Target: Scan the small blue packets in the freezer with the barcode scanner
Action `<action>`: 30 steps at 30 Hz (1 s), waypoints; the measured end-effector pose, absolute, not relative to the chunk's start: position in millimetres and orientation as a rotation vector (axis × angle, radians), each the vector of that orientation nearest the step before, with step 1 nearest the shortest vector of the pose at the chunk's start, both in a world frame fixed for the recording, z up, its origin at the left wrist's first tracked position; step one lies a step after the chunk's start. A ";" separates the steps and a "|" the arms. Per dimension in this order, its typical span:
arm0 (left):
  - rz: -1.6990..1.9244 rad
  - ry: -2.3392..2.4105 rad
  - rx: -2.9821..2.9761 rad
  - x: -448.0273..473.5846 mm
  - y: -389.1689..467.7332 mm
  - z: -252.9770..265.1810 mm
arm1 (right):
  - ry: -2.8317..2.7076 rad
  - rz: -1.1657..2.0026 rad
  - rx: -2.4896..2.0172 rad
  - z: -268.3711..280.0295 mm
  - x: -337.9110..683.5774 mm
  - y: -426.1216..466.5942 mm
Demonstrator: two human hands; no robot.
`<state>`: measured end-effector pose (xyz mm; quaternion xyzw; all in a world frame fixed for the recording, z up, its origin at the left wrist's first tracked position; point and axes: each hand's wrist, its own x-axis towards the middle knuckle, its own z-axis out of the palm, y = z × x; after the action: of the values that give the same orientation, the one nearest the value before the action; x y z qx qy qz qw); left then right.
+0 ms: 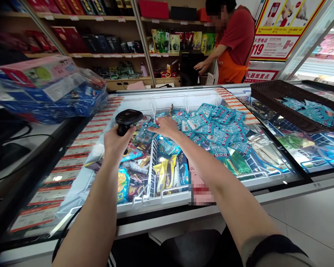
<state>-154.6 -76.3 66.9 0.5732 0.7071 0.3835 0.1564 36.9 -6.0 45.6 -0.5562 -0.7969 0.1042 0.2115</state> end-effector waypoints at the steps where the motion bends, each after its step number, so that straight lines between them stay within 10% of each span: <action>1: 1.093 2.041 1.646 -154.9 -76.0 66.3 | -2.210 0.272 -1.555 44.4 34.8 -5.2; 16: 0.931 1.857 1.848 -141.2 -84.3 73.1 | -1.374 0.944 -1.219 43.2 105.6 -20.7; 30: 0.698 1.668 2.077 -113.0 -95.3 76.2 | -1.114 0.833 -1.145 27.8 156.7 -40.2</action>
<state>-113.0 -95.3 76.2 0.7402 0.5943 0.2486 0.1927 156.7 -40.2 27.8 -0.4983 -0.4845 0.3626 0.6208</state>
